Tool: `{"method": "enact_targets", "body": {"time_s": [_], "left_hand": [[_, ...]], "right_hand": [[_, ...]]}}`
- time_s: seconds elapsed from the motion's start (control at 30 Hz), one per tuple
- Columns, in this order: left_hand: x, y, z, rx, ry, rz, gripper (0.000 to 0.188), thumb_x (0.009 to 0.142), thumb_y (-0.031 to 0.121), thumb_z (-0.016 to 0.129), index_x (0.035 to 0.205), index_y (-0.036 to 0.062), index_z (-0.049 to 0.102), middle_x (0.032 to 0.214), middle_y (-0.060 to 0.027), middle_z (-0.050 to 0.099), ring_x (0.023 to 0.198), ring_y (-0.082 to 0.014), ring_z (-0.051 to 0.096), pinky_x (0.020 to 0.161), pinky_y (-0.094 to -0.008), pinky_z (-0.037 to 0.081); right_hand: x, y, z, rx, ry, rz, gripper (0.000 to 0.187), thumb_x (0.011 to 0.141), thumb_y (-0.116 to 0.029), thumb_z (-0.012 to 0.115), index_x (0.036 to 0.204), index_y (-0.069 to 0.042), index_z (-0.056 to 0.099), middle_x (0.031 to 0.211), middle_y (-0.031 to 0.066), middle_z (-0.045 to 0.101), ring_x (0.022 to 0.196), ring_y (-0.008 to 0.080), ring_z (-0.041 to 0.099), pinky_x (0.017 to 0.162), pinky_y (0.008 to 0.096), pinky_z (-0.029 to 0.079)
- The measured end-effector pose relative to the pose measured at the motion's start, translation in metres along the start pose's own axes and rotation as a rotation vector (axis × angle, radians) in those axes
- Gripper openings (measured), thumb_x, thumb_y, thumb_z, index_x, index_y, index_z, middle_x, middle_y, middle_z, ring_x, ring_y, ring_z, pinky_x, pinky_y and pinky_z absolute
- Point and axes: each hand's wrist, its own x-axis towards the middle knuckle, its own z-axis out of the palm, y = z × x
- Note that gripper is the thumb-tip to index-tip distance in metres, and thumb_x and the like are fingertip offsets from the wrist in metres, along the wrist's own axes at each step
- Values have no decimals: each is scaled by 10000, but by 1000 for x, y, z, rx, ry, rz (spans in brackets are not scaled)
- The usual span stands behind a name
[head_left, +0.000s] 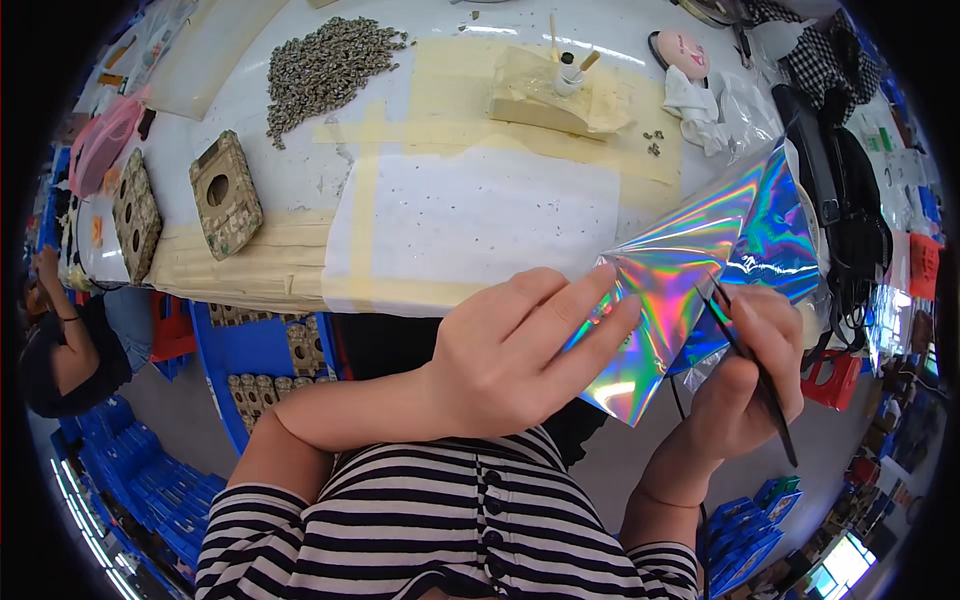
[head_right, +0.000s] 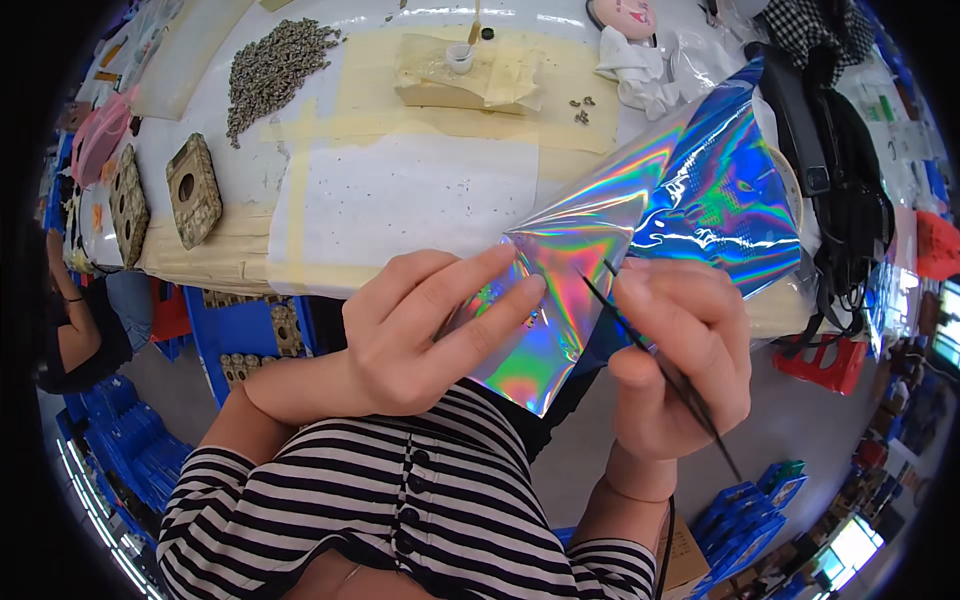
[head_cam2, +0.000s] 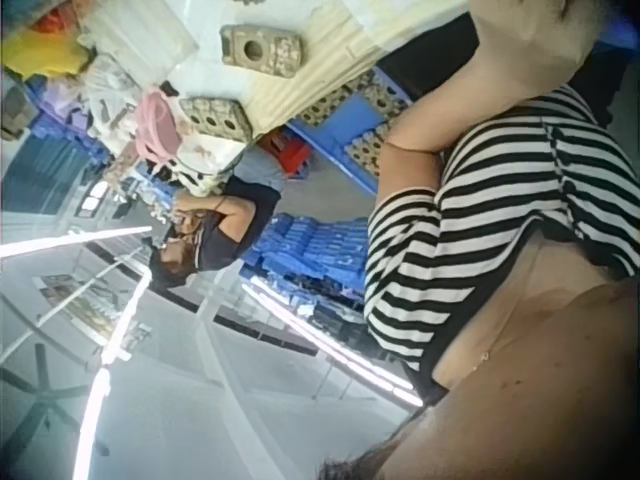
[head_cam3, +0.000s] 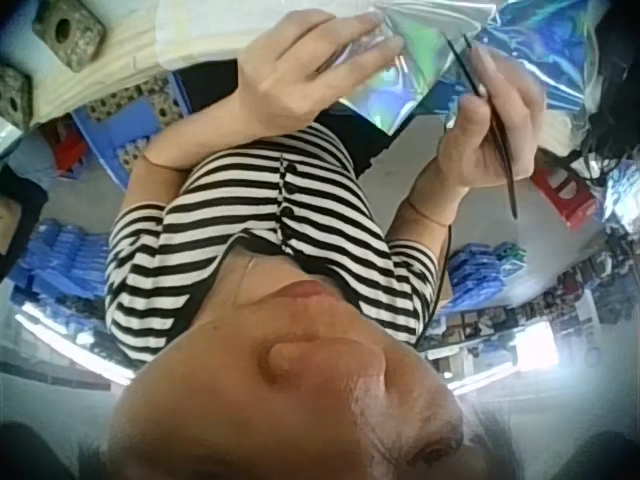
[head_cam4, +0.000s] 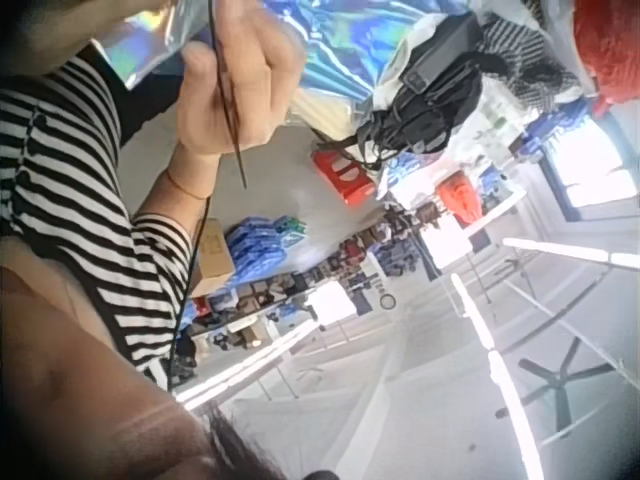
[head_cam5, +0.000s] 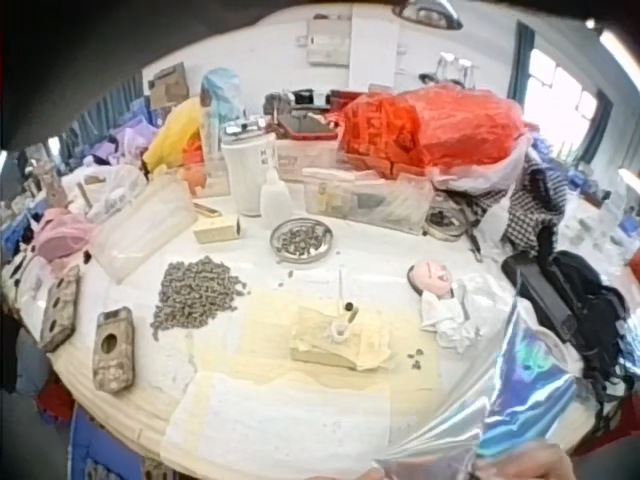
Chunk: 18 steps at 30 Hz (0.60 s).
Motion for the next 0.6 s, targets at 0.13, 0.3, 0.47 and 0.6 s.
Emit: {"method": "enact_targets", "body": {"time_s": [0.13, 0.3, 0.47, 0.6], "left_hand": [[-1, 8, 5, 24, 68, -16, 359, 578, 86, 667, 931, 84, 733, 986, -84, 676, 715, -159, 528, 558, -226, 464], [-5, 2, 7, 24, 74, 38, 183, 731, 130, 642, 886, 48, 695, 978, -96, 648, 828, -171, 564, 619, -248, 473], [-8, 1, 16, -13, 159, 27, 225, 633, 124, 670, 848, 81, 720, 958, -78, 672, 729, -147, 547, 541, -223, 455], [-7, 1, 14, -52, 161, 15, 220, 634, 122, 674, 846, 78, 712, 953, -80, 669, 731, -150, 558, 548, -223, 469]], "right_hand": [[6, -18, 4, -255, -184, -110, 342, 763, -373, 719, 898, -60, 693, 873, 76, 684, 905, 272, 647, 884, 441, 477], [6, -12, 12, -232, -238, -32, 229, 702, -242, 782, 816, -90, 654, 892, 80, 717, 963, 262, 657, 964, 467, 413], [16, -6, 13, -274, -329, -100, 218, 668, -203, 786, 798, -92, 652, 869, 65, 725, 953, 263, 659, 1009, 476, 363], [19, -3, 15, -285, -350, -99, 217, 652, -201, 788, 785, -94, 654, 856, 61, 725, 943, 258, 655, 1014, 476, 356]]}}
